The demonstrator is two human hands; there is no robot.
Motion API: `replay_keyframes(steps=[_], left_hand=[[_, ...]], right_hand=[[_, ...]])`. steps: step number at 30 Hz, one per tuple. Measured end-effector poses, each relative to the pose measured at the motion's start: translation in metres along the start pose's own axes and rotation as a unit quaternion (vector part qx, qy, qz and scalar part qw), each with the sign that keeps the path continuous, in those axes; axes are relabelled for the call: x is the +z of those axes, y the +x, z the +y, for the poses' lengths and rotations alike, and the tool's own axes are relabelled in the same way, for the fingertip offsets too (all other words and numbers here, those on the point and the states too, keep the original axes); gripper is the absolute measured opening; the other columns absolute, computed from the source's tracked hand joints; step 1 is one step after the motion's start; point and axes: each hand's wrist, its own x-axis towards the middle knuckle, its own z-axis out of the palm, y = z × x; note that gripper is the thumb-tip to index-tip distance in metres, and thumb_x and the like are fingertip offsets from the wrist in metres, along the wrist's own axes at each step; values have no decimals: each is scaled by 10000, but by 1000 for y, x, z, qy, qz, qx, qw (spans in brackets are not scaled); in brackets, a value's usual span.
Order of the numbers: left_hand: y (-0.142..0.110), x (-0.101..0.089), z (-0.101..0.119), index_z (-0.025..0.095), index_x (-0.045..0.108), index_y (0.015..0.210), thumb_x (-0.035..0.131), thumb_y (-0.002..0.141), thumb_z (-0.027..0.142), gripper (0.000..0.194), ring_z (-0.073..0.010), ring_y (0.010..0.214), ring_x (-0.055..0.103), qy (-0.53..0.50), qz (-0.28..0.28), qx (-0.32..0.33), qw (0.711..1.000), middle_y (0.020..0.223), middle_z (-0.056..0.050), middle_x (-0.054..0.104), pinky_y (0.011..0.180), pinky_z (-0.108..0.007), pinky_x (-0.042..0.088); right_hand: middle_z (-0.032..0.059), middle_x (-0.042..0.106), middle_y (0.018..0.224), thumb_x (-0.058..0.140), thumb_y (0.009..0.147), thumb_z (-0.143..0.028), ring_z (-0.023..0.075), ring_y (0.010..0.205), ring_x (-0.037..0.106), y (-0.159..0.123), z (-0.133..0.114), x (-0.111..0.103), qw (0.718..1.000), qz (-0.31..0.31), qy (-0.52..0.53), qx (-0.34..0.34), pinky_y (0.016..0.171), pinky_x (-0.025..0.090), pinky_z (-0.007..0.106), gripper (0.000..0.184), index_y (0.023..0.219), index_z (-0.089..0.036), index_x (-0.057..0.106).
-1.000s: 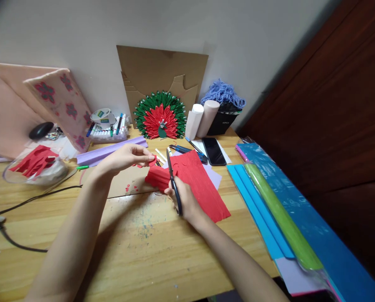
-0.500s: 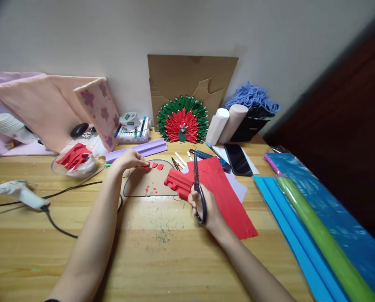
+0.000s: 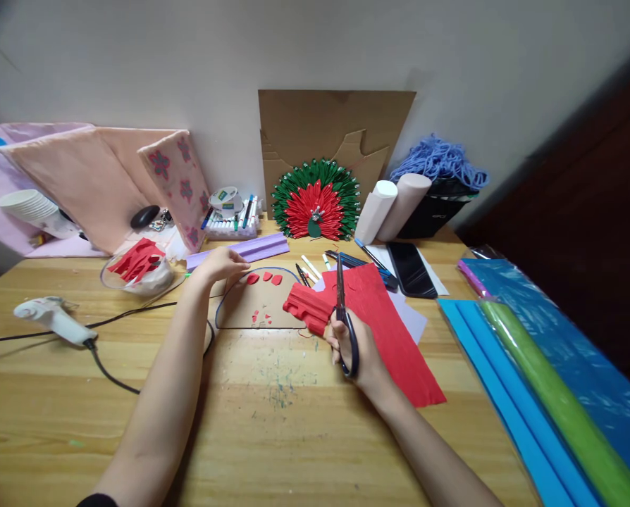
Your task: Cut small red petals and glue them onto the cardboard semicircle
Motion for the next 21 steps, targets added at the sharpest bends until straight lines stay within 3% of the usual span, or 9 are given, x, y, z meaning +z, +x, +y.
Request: replay_keyframes(steps=[3,7,9,15,18,21], left_hand=[[-7,6,18,150,582,453,697,612,346,277,-107,452,405,23,-14,20,999,415,12,473,487,-257,270],[-17,29,44,166,542,422,655,643,511,425,-101,425,337,44,-146,71,986,385,31,389,485,-266,244],[-17,44,52,178,478,400,639,640,556,475,-101,422,319,46,-175,84,980,379,40,347,475,-266,233],[-12,81,58,175,474,498,753,527,467,405,-101,462,357,6,-162,106,981,456,48,406,468,-255,274],[-14,85,61,153,548,610,700,620,446,330,-105,492,434,-60,-188,127,972,542,23,505,480,-244,334],[-18,78,67,135,608,793,649,701,388,272,-125,612,550,-163,-247,186,937,703,-23,614,560,-241,420]], right_hand=[[-57,423,483,528,590,-788,74,334,390,0,-1,0,1000,5,7,2,307,362,209,603,678,-196,456],[-53,425,492,523,602,-783,76,342,399,0,-5,1,1000,12,10,-7,309,357,208,601,684,-190,465],[-51,428,492,525,605,-780,80,343,405,0,-8,1,1000,13,11,-8,309,356,211,597,677,-190,467],[-56,423,488,506,616,-784,78,336,399,1,-9,2,1000,25,14,-6,312,354,213,597,671,-191,464],[-61,416,486,473,611,-808,75,337,398,3,-9,3,999,31,17,-23,320,349,208,619,678,-192,456],[-69,411,491,475,642,-785,74,351,405,6,-14,3,995,72,55,-42,336,350,202,587,693,-201,435]])
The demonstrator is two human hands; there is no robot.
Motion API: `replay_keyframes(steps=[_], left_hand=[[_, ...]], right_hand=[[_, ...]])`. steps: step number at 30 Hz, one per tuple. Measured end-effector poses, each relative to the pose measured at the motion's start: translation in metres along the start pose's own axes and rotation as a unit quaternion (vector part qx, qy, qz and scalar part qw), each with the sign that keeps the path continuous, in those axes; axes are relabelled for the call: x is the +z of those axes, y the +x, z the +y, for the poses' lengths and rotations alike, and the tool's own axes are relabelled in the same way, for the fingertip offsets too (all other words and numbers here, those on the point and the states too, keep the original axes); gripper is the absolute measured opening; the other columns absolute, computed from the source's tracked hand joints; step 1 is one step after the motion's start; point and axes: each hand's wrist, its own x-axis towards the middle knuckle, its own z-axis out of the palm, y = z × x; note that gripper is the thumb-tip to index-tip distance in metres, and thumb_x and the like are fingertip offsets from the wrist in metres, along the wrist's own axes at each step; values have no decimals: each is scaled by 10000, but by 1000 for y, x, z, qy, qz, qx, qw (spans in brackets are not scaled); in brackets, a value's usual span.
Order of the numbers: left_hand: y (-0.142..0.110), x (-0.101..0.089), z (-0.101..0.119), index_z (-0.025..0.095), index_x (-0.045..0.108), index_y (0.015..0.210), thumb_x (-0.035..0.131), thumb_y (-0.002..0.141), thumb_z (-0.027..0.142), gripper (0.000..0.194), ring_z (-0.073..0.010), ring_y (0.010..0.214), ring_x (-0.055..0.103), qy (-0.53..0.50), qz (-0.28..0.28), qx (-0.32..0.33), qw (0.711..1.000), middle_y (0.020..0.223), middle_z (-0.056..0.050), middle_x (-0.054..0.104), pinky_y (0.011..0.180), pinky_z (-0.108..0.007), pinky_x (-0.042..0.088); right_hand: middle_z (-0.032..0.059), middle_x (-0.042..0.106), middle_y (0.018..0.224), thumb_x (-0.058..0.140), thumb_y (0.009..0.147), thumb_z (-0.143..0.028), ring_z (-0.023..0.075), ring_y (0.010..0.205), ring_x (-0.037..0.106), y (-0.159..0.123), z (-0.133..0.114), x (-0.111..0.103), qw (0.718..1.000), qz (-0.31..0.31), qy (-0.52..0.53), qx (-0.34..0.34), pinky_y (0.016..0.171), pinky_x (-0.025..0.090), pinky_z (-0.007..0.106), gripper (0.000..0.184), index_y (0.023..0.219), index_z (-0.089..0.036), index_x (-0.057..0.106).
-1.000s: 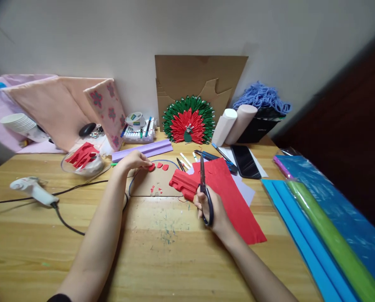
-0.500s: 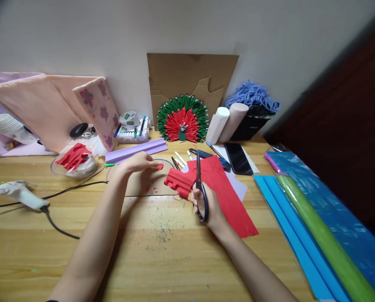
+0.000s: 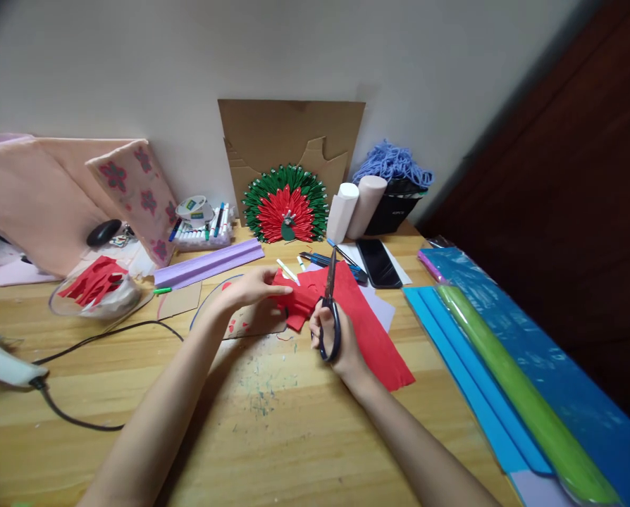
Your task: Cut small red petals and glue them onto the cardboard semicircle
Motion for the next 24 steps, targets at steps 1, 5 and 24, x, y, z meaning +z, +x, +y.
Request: replay_keyframes(steps=[1,5,24], left_hand=[[-2,-2,4,132,612,832,644,712,363,262,-130,663,573,-21,-17,26,999,753,-35,632,599,-245,440],[-10,-7,19,120,595,826,658,710,287,213,-118,688,583,-50,-28,84,995,769,-34,637,630,-239,457],[-13,11,38,216,362,1235,681,698,192,625,-137,758,617,-61,29,157,985,925,-40,608,645,-249,514]], right_hand=[[-65,431,507,495,673,-748,74,364,416,1,-3,0,1000,28,5,-9,347,354,198,549,702,-204,431],[-27,547,580,601,752,-546,100,488,523,8,-14,-7,991,113,-43,-60,471,442,219,371,742,-203,461],[-24,558,751,741,643,-358,119,653,568,19,-14,-18,967,227,-15,-111,636,482,259,318,783,-189,511]])
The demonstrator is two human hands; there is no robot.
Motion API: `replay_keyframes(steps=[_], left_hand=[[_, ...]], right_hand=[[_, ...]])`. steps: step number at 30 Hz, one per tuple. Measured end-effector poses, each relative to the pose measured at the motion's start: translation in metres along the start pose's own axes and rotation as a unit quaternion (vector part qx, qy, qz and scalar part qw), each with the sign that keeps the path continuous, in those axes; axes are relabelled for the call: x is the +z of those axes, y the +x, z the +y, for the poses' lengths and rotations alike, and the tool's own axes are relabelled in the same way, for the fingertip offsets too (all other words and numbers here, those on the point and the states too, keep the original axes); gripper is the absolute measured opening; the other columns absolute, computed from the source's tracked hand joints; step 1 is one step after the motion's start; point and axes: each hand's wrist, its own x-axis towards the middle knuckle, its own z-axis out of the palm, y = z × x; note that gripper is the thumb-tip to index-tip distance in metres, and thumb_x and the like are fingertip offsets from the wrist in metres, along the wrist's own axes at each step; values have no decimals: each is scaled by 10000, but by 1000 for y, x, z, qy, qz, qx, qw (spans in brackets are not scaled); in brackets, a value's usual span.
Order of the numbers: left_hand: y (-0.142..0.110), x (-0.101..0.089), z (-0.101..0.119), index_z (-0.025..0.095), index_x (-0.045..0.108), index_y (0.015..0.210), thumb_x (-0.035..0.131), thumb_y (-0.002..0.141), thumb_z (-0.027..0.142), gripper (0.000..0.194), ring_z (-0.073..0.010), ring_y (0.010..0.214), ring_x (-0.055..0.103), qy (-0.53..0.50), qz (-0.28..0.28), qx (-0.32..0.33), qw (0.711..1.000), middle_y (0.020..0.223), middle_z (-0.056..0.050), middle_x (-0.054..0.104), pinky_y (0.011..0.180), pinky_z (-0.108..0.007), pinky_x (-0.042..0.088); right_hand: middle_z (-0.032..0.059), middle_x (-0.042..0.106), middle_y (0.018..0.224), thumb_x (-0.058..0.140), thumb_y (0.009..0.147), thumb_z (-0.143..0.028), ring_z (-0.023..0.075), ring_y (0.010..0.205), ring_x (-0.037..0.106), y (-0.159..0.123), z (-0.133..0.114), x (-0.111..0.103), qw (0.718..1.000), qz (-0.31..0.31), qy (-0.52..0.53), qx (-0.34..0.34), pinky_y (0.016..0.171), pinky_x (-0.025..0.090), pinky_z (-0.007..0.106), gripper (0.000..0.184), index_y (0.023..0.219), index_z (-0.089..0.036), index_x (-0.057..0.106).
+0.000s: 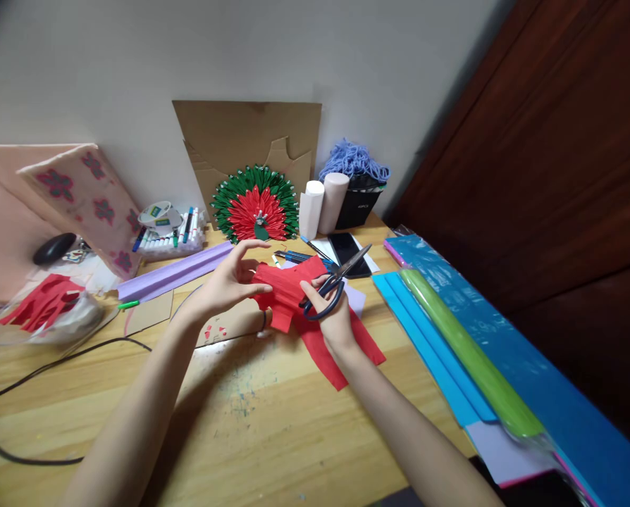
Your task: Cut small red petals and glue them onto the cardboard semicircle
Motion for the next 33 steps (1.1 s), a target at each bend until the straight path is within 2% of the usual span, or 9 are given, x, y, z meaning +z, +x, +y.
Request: replay_keyframes(steps=[4,8,12,16,19,24,28,30,33], left_hand=[[1,0,0,187,515,1128,659,713,179,439,-155,851,610,50,-6,43,998,1038,-70,600,713,-272,517],[2,-2,-1,162,660,962,629,738,168,226,-164,870,600,152,-22,47,987,970,-71,646,767,-294,495],[3,-3,-3,170,668,995,626,744,166,254,-158,858,604,171,-8,53,984,988,-75,662,760,-292,491],[2,-1,-3,179,678,977,656,727,176,252,-142,791,600,177,23,71,981,956,-62,677,704,-271,484],[2,0,-2,170,688,934,652,735,184,202,-137,753,599,175,34,77,981,912,-59,681,675,-262,481],[2,1,0,162,701,812,613,767,167,99,-150,754,576,230,58,93,967,802,-57,623,665,-274,469],[2,1,2,178,687,761,637,761,223,67,-204,948,514,322,111,144,929,930,-80,543,822,-356,437],[1,1,4,164,656,768,610,777,209,65,-218,1030,492,338,97,147,925,1027,-96,531,883,-380,409],[-2,4,7,152,605,819,528,814,170,80,-170,861,558,313,17,111,943,925,-73,599,777,-322,445]], right_hand=[[-32,534,721,741,642,-360,113,642,538,2,2,0,999,2,31,22,601,470,243,321,777,-190,503],[-39,524,698,742,639,-371,108,629,524,2,1,1,998,-1,50,38,596,461,236,337,763,-194,484],[-38,525,703,748,616,-411,111,615,520,1,1,1,999,-3,25,22,583,457,243,381,783,-197,481],[-58,489,628,796,551,-385,105,543,469,-1,-2,-1,996,-36,-84,-13,534,421,248,429,787,-194,492],[-48,498,651,783,583,-361,107,555,473,-3,-4,-2,988,-27,-141,-48,554,417,254,388,792,-189,506],[-31,523,705,746,638,-333,118,598,517,-5,-4,0,992,-46,-108,-53,577,433,260,335,817,-196,498],[-68,457,660,739,658,-301,101,582,489,-5,-3,0,994,-46,-53,-81,584,429,242,359,848,-225,444],[-69,461,684,758,640,-275,95,585,472,-5,-4,-1,991,-32,-59,-116,604,429,243,392,846,-231,427],[-30,559,789,771,626,-248,114,651,516,-7,-7,-3,983,-73,-79,-146,648,444,267,413,842,-232,420]])
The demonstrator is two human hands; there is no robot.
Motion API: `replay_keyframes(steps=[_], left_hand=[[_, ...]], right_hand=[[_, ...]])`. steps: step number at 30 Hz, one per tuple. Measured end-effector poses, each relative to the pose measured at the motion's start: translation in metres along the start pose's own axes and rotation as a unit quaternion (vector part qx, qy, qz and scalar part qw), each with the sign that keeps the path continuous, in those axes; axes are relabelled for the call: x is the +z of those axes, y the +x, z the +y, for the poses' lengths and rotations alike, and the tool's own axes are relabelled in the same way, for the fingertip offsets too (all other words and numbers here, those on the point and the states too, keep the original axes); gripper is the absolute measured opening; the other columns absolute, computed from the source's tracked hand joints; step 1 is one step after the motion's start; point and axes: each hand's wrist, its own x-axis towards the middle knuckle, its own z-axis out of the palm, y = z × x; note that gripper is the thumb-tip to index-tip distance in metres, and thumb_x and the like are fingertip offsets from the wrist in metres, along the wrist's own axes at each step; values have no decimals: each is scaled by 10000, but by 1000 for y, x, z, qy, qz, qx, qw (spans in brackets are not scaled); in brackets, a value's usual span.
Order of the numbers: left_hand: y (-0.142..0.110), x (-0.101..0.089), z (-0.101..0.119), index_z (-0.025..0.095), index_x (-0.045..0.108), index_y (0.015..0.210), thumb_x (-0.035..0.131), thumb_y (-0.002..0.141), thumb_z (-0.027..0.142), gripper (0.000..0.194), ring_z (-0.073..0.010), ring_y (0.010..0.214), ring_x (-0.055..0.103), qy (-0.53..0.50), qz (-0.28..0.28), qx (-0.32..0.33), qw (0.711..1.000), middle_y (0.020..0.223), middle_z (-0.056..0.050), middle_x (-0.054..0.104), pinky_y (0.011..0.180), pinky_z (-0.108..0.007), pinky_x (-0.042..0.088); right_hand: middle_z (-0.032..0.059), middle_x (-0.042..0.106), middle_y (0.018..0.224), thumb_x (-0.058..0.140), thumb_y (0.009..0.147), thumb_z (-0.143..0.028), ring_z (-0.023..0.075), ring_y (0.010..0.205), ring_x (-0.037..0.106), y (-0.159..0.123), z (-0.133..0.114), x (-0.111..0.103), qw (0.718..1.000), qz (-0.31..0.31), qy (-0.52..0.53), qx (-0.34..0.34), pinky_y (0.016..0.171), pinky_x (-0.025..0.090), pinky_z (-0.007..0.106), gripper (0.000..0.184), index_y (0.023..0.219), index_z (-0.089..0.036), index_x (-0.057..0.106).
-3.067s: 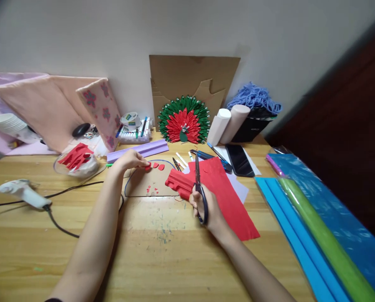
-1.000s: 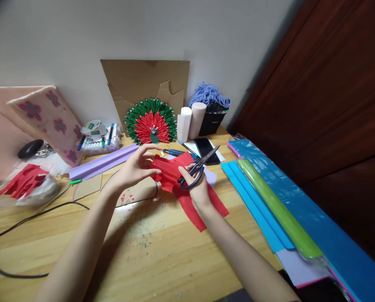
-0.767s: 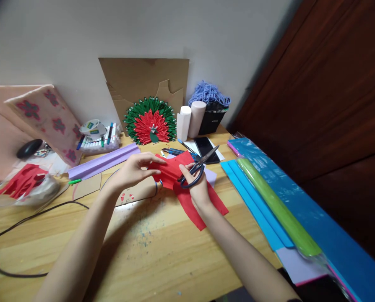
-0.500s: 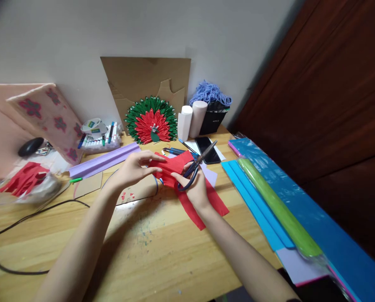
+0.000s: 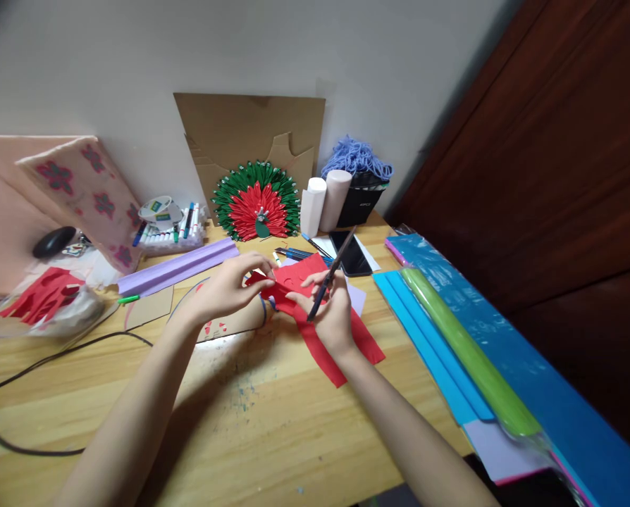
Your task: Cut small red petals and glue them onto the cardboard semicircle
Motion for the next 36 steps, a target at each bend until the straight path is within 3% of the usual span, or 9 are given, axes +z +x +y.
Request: replay_keyframes(steps=[2,5,10,15,19,24,27,32,36], left_hand=[[-1,1,2,154,585,813,507,816,177,81,-142,715,556,-19,-35,-19,999,796,-41,619,678,-283,443],[0,6,1,156,578,814,540,795,218,75,-138,696,566,-74,-25,-53,996,790,-38,631,639,-261,442],[4,17,-4,144,572,917,698,659,211,295,-132,700,603,-279,-6,-142,950,837,-35,647,628,-246,472],[5,19,-3,111,617,714,700,662,234,157,-105,616,581,-343,-52,-224,911,672,-15,636,605,-227,457],[6,21,-1,99,652,722,702,648,190,128,-119,640,602,-381,-58,-266,884,662,-32,659,672,-256,479],[9,22,1,99,658,687,715,612,161,113,-112,589,590,-375,31,-291,880,619,-27,655,630,-245,474],[8,19,1,107,670,734,701,623,171,131,-120,610,605,-376,28,-308,874,647,-30,668,650,-258,486],[5,14,-1,112,692,746,710,631,231,166,-140,659,614,-276,14,-240,931,700,-44,683,658,-265,486],[6,12,2,127,692,914,739,623,279,332,-169,730,645,-274,54,-185,942,843,-80,710,656,-269,508]], right_hand=[[-6,602,812,761,640,-257,137,702,562,-1,-2,0,999,-39,-3,6,688,459,294,378,809,-225,425],[-3,608,761,739,668,-286,153,711,597,-3,-3,3,998,-56,3,35,724,473,320,328,758,-214,432],[-6,587,756,750,648,-321,156,709,600,-1,-1,2,998,9,0,58,722,483,320,354,759,-208,434],[9,618,751,744,647,-371,150,642,589,2,2,-2,995,41,-55,78,639,479,301,307,774,-187,535],[-15,615,671,756,620,-388,145,576,579,3,2,-2,992,62,-57,98,580,470,292,314,762,-183,564],[-56,555,522,793,549,-371,139,451,549,3,-4,3,987,0,9,159,450,432,261,374,702,-190,504],[-59,560,525,789,549,-352,140,461,568,4,-5,4,988,0,17,154,461,450,257,370,674,-197,477],[-38,583,547,779,554,-367,145,484,567,6,0,1,989,-15,-17,145,478,452,268,345,665,-192,504],[-60,530,522,790,537,-389,131,452,524,5,-2,1,988,-24,-32,152,442,417,256,395,664,-203,466]])
